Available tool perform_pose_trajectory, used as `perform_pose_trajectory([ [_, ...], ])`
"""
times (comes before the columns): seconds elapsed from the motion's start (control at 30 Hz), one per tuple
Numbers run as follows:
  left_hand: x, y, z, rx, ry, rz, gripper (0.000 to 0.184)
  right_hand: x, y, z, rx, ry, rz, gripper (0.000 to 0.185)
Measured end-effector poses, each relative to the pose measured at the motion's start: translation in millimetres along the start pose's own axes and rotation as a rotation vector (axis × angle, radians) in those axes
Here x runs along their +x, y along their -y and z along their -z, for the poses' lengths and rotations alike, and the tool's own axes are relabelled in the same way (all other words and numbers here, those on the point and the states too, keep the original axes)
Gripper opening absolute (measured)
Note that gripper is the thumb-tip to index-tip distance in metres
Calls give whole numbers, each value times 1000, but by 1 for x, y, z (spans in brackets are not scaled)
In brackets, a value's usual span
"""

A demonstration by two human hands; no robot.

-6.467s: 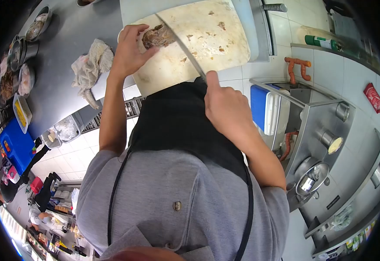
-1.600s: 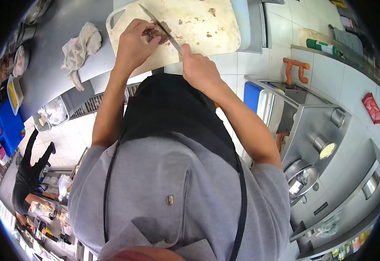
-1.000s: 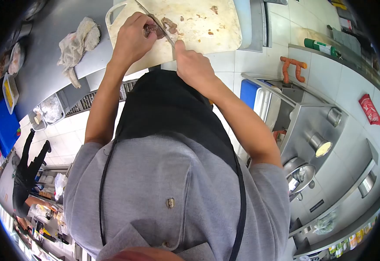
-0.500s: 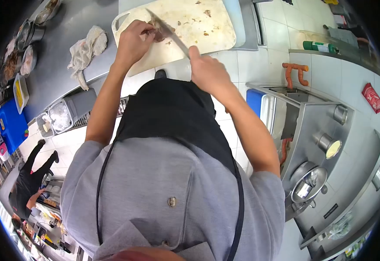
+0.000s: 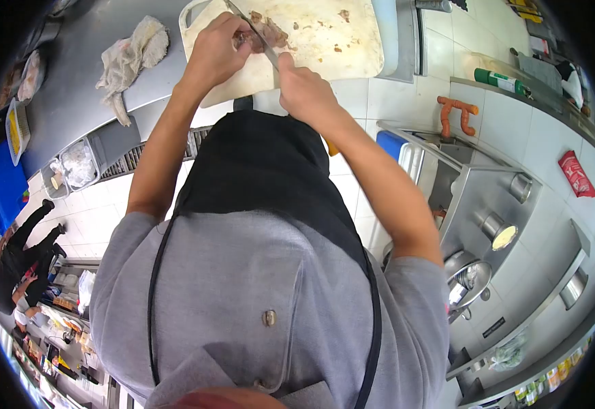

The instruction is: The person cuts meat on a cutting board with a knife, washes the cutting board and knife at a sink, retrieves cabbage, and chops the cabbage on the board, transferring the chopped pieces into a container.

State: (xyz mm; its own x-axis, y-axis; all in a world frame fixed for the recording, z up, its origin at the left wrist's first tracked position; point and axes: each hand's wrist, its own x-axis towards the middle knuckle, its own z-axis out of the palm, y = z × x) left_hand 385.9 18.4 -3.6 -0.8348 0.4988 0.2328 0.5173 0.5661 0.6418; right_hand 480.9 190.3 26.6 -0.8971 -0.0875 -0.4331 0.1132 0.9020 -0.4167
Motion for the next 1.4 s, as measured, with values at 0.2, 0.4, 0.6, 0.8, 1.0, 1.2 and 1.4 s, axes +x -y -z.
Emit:
perform_pose_trajectory([
  [0.2, 1, 7, -4, -69, -77, -18, 20, -19, -11, 5, 2, 8, -24, 22],
  [0.4, -2, 0, -2, -16, -124, -55, 19, -58, -6, 46, -78, 36, -18, 16],
  [0.6, -1, 1, -3, -12, -114, -86, 19, -58, -5, 57, -110, 81, 21, 17],
  [0.8, -3, 3, -5, -54, -113, -36, 20, -21, -3, 26, -75, 39, 63, 23],
  [1.0, -9, 6, -11, -43, -147, -58, 19, -12, -6, -6, -1, -1, 14, 25],
  [1.2, -4, 14, -13, -15, -209, -63, 16, -20, -13, 0, -19, -18, 47, 24],
  [1.4, -12, 14, -2, -89, -236, -158, 16, -20, -14, 11, 39, 11, 71, 19],
])
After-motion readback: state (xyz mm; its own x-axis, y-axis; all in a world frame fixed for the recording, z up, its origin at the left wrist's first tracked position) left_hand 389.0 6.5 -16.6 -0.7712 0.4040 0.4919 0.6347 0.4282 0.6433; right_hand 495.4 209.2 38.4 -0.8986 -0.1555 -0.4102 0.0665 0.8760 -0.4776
